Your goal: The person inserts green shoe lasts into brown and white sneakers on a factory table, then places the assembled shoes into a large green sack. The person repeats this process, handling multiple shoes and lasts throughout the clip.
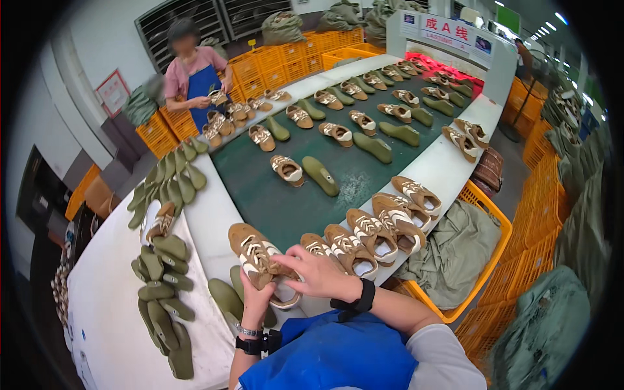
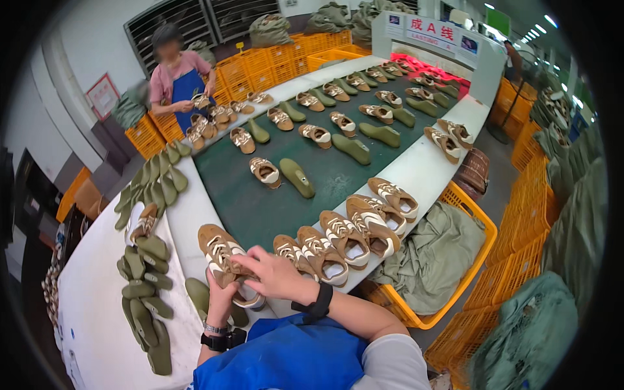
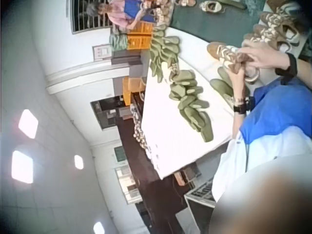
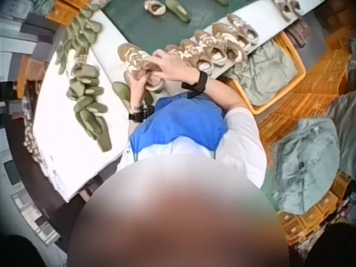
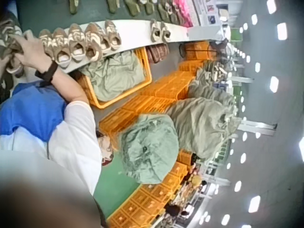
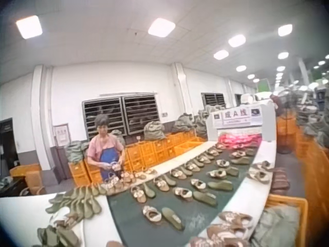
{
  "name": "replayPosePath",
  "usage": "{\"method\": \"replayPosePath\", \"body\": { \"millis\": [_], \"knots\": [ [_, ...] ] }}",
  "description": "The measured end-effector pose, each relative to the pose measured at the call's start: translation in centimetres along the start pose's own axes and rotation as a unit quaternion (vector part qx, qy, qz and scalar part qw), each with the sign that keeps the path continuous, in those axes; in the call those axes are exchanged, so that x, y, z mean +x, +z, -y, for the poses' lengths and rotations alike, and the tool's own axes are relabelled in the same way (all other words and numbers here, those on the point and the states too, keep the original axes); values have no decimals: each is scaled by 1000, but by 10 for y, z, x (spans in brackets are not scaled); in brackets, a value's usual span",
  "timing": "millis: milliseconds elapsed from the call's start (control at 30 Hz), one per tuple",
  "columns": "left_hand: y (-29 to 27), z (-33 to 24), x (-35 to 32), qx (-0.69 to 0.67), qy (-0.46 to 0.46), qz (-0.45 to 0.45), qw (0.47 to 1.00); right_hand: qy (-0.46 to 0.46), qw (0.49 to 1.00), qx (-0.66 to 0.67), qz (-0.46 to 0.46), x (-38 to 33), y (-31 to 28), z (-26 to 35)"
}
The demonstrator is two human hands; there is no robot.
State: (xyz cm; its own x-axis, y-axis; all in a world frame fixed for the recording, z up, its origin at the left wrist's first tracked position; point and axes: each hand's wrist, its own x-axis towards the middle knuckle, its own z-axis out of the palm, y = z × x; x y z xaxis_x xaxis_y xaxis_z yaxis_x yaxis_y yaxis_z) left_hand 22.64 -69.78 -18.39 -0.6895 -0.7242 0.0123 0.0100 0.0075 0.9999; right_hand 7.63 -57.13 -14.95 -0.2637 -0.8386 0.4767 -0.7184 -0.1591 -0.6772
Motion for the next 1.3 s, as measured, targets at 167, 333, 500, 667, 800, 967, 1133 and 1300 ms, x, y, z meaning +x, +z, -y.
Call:
{"method": "replayPosePath", "body": {
  "millis": [167,333,500,667,800,967,1133,1300],
  "knots": [
    [12,-15,-7,129,2,23,991,27,999,-43,4,-2,8,-5],
    [16,-30,-11,432,285,-96,850,3,995,-5,-96,-3,13,-3],
    [20,-33,-8,372,315,-114,866,174,973,93,-123,-1,9,-8],
    [10,-28,-5,369,298,-139,870,105,993,55,-32,4,-4,-4],
    [-2,-24,-1,357,257,-154,885,-23,998,11,50,-6,-6,14],
    [-7,-8,-3,336,219,-128,907,-72,984,-44,154,3,0,7],
    [-29,19,-22,571,-31,-38,819,10,991,-49,121,13,-28,-25],
    [-27,56,-11,599,-78,66,794,7,993,-87,75,6,-43,-37]
  ]
}}
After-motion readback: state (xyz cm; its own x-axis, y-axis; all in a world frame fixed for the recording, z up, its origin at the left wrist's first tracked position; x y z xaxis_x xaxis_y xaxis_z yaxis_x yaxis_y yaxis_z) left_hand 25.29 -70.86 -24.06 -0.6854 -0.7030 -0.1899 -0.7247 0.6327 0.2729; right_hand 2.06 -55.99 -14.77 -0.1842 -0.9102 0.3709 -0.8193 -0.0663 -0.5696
